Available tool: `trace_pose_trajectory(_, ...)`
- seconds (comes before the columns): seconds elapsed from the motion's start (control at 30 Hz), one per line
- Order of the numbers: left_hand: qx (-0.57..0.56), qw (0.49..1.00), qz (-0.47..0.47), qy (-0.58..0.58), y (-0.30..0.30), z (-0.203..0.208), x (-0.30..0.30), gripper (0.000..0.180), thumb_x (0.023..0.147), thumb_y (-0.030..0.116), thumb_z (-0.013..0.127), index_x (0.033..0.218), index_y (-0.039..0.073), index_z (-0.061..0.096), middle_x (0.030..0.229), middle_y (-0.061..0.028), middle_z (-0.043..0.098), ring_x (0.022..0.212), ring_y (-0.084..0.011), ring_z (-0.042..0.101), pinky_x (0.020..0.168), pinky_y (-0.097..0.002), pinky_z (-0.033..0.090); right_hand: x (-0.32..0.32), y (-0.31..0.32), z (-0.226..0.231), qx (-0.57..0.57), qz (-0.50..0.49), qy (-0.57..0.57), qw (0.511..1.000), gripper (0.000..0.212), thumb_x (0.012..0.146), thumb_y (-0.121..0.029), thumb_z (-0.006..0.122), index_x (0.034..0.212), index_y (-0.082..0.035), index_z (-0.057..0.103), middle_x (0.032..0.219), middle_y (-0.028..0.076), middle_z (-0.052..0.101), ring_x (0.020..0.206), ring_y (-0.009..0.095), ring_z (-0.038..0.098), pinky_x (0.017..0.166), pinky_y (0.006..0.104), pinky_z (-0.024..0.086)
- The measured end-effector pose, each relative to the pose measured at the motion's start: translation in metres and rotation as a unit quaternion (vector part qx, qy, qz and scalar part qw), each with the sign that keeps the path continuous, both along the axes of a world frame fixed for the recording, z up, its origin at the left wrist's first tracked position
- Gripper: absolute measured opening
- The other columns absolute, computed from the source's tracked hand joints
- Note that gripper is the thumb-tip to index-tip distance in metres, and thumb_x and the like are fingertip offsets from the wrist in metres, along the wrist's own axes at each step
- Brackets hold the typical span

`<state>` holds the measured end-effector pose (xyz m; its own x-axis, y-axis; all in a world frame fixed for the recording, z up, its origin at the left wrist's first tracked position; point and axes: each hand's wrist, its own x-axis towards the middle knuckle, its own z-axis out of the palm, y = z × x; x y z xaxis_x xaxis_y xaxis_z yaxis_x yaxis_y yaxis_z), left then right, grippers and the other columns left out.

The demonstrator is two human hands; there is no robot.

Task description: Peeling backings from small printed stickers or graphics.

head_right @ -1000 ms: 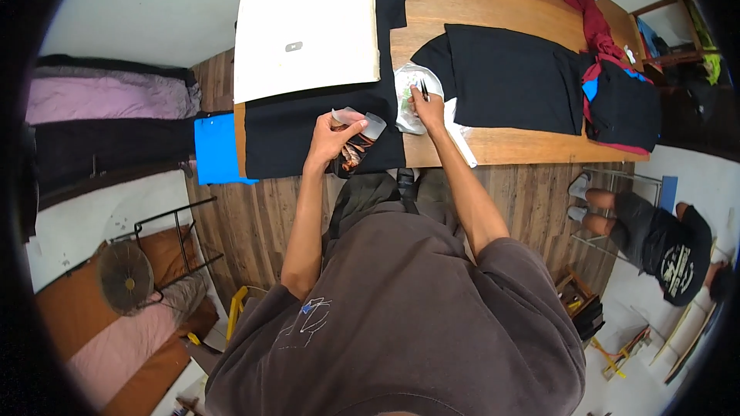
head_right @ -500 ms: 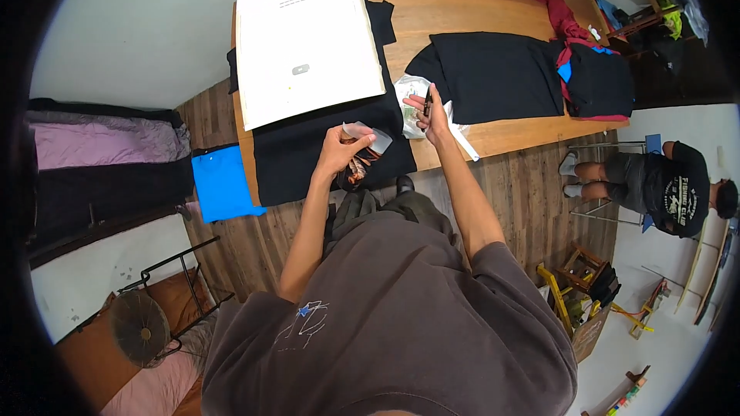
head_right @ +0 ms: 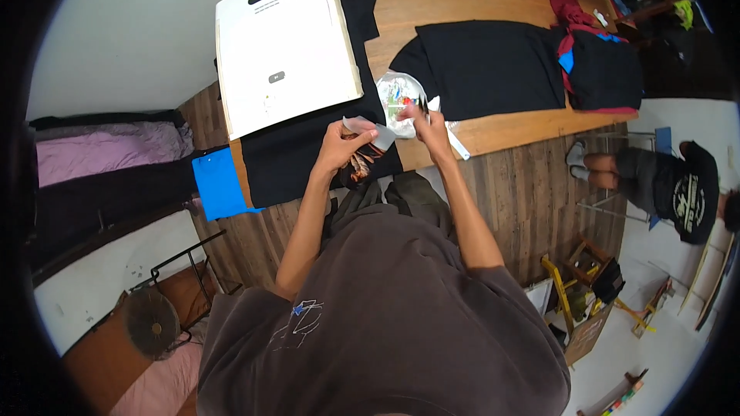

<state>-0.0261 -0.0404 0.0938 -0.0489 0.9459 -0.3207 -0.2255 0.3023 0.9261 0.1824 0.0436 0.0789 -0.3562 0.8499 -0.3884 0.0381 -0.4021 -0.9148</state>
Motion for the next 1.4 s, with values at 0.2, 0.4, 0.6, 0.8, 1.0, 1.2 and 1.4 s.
trace_pose_trajectory(0.2,-0.023,0.999,0.044,-0.012,0.018,0.018,0.019,0.016,0.084,0.006,0.075,0.095,-0.002,0.069,0.088,-0.0052,0.07,0.079,-0.009,0.065,0.07,-0.023,0.053,0.0,0.003,0.049,0.074,0.18,-0.109,0.975,0.022,0.082,-0.017,0.077,0.096,-0.002,0.071,0.075,-0.004,0.059,0.067,0.006,0.044,0.059,0.0238,0.036)
trace_pose_trajectory(0.4,-0.022,0.997,0.066,0.019,0.03,0.029,0.025,0.016,0.087,0.009,0.073,0.097,-0.002,0.069,0.089,-0.0053,0.071,0.08,-0.0091,0.065,0.073,-0.0233,0.052,0.002,0.025,0.033,0.055,0.152,0.016,0.987,0.019,0.088,-0.017,0.071,0.09,0.003,0.071,0.078,0.004,0.07,0.076,0.007,0.058,0.071,0.0252,0.046)
trace_pose_trajectory(0.6,-0.03,0.996,0.076,0.019,0.042,0.036,0.019,0.019,0.091,0.013,0.069,0.099,-0.003,0.069,0.09,-0.0064,0.072,0.08,-0.0088,0.065,0.071,-0.0221,0.05,-0.013,0.036,0.056,0.204,0.055,-0.013,0.977,0.026,0.087,-0.016,0.072,0.109,-0.002,0.069,0.092,-0.001,0.066,0.066,0.001,0.045,0.052,0.019,0.029)
trace_pose_trajectory(0.8,-0.014,0.999,-0.027,0.02,0.055,0.033,0.002,0.021,0.094,0.016,0.065,0.101,-0.004,0.066,0.089,-0.0043,0.069,0.081,-0.0058,0.06,0.07,-0.0216,0.049,-0.014,0.039,0.065,0.149,0.181,-0.091,0.968,0.019,0.086,-0.017,0.072,0.093,0.0,0.073,0.077,0.002,0.07,0.069,0.005,0.053,0.058,0.0239,0.039)
trace_pose_trajectory(1.0,-0.045,0.993,-0.035,0.107,0.066,0.04,0.014,0.019,0.092,0.013,0.067,0.101,-0.004,0.066,0.088,-0.0049,0.07,0.08,-0.0067,0.062,0.071,-0.0228,0.05,-0.017,0.031,0.033,0.066,0.065,-0.079,0.993,0.018,0.087,-0.011,0.069,0.091,0.007,0.068,0.075,0.008,0.07,0.071,0.008,0.063,0.065,0.0221,0.047)
trace_pose_trajectory(1.2,-0.056,0.993,-0.067,0.081,0.072,0.022,0.004,0.016,0.09,0.008,0.066,0.098,-0.006,0.066,0.089,-0.0077,0.071,0.082,-0.0097,0.066,0.072,-0.0236,0.052,-0.013,0.038,0.039,0.059,0.102,-0.049,0.992,0.026,0.095,-0.019,0.061,0.104,0.004,0.068,0.09,0.009,0.071,0.085,0.01,0.062,0.078,0.0259,0.048)
trace_pose_trajectory(1.4,-0.078,0.991,-0.013,0.108,0.071,0.017,0.005,0.015,0.087,0.009,0.07,0.094,-0.005,0.068,0.085,-0.0067,0.071,0.078,-0.0079,0.064,0.07,-0.0235,0.052,-0.006,0.054,0.048,-0.035,0.214,-0.078,0.973,0.041,0.102,-0.03,0.047,0.124,0.002,0.062,0.1,0.011,0.067,0.097,0.017,0.057,0.094,0.0288,0.042)
